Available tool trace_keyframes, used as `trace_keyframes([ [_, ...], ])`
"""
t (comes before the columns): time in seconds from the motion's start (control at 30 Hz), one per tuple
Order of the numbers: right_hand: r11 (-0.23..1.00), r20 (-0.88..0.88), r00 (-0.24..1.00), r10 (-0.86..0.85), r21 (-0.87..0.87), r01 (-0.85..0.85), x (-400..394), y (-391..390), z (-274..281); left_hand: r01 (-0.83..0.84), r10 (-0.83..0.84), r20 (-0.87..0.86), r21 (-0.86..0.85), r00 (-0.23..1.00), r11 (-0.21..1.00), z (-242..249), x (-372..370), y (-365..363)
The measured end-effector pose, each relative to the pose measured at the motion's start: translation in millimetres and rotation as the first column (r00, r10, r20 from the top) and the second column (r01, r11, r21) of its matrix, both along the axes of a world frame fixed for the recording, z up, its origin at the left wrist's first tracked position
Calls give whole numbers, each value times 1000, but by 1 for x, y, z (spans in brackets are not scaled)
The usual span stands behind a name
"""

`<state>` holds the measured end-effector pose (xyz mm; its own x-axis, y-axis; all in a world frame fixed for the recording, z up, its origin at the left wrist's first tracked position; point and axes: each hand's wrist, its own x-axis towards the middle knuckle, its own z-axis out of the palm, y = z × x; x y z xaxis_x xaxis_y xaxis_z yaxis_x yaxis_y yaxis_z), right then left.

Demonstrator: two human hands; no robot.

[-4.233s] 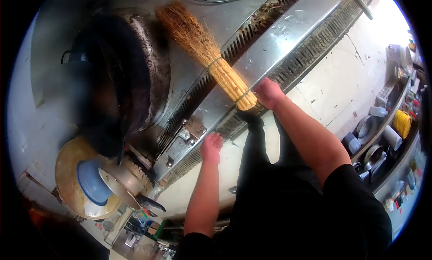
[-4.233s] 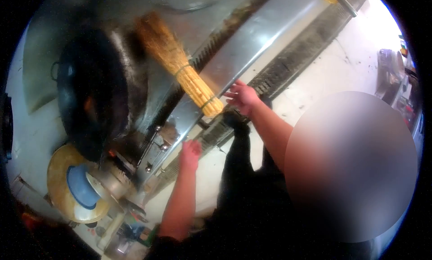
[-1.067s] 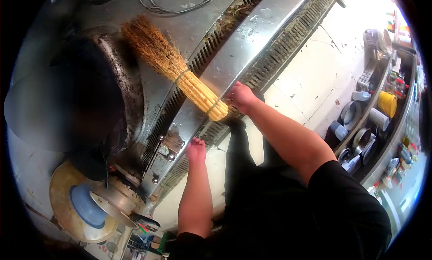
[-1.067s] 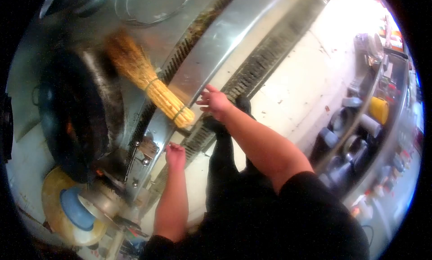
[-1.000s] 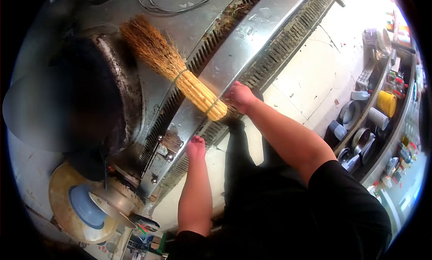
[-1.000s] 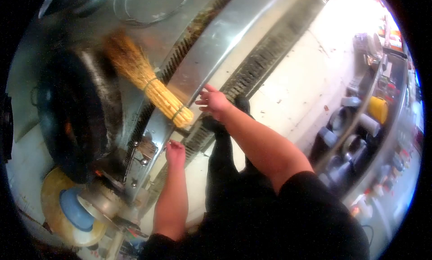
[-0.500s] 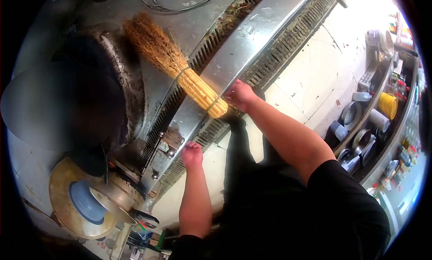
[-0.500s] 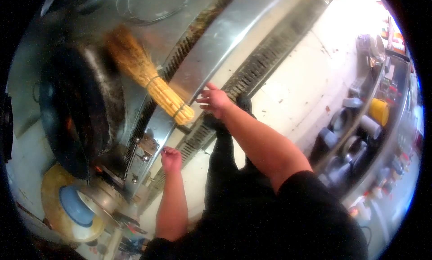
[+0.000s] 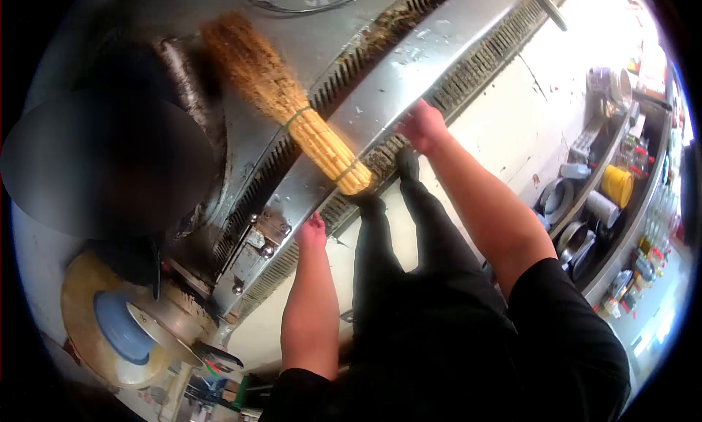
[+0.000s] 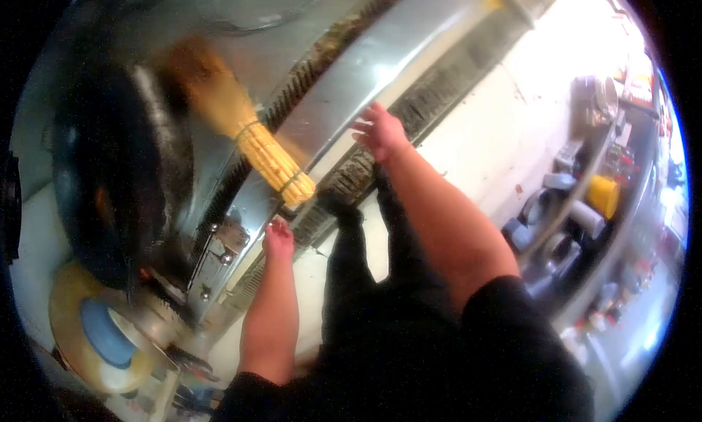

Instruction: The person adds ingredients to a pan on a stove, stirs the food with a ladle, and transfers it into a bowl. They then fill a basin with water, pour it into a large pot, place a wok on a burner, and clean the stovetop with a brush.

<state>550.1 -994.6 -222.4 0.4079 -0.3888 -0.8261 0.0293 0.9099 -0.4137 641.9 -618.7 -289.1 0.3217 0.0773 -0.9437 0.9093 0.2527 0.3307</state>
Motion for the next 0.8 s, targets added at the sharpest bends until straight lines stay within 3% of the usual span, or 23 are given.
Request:
trace_keyframes([
  [0.07, 988, 18, 993, -113, 108, 111, 3, -9, -13, -36, 36, 1, 0, 999, 999, 5, 4, -2],
  [0.13, 962, 103, 969, -225, 180, 204, 6, -8, -10, 50, -49, -89, 5, 995, 999, 22, 3, -2],
  [0.17, 973, 138, 983, 123, -210, -92, 1, -4, -2, 144, -144, -37, 7, 989, 990, 27, 0, 4],
  [0.2, 703, -197, 907, 373, -578, -415, 1, -3, 11, 227, -227, 16, 29, 974, 973, 30, -9, 13],
  [0.23, 735, -15, 899, 439, -569, -368, -13, -12, -22, 306, -305, 120, 14, 945, 952, 38, -23, 25],
  [0.27, 822, 81, 878, 473, -400, -406, -29, -26, -52, 353, -354, 128, 37, 926, 935, 62, -29, 28],
  [0.3, 963, 316, 949, -12, 257, -74, -36, -40, -73, 437, -440, 89, 54, 894, 898, 73, -41, 43],
  [0.33, 964, 321, 931, 171, 139, -225, -43, -39, -37, 402, -404, 25, 70, 914, 913, 80, -55, 54],
  [0.37, 944, 200, 946, 254, 164, -288, -50, -52, -48, 460, -455, -69, 141, 888, 877, 100, -62, 58],
  [0.4, 943, 178, 943, 281, 130, -305, -54, -56, -39, 483, -482, -57, 189, 874, 855, 109, -77, 69],
  [0.43, 843, 195, 822, 535, -52, -536, -65, -75, -74, 471, -474, -34, 196, 880, 860, 121, -89, 79],
  [0.47, 874, 172, 858, 484, -35, -485, -60, -58, -29, 516, -520, -37, 191, 854, 835, 129, -99, 92],
  [0.5, 880, 21, 881, 473, 31, -473, -55, -51, -13, 585, -612, 24, 267, 791, 766, 141, -112, 102],
  [0.53, 808, 224, 781, 583, -57, -587, -61, -43, -4, 634, -695, 73, 351, 715, 689, 153, -123, 111],
  [0.57, 846, 192, 837, 513, 53, -531, -88, -58, -59, 545, -602, 89, 338, 793, 768, 169, -131, 118],
  [0.6, 751, -66, 751, 657, -40, -660, -82, -35, -11, 443, -495, 105, 319, 862, 838, 185, -138, 126],
  [0.63, 753, 235, 756, 611, 122, -647, -109, -54, -79, 266, -313, 164, 259, 935, 929, 202, -141, 137],
  [0.67, 614, -247, 592, 768, 17, -789, -88, -14, 4, 83, -121, 212, 183, 970, 980, 216, -145, 152],
  [0.7, 579, -233, 559, 796, 23, -815, -104, -12, -9, -101, 57, 255, 163, 965, 982, 211, -146, 168],
  [0.73, 72, -138, 122, 983, -320, -945, -131, -44, -98, -210, 167, 232, 177, 958, 961, 237, -129, 171],
  [0.77, -259, -209, -156, 965, -700, -666, -156, -70, -176, -366, 373, 326, -86, 868, 927, 238, -120, 191],
  [0.8, -60, -183, -4, 983, -304, -951, -135, -26, -86, -460, 486, 399, -166, 778, 872, 263, -103, 196],
])
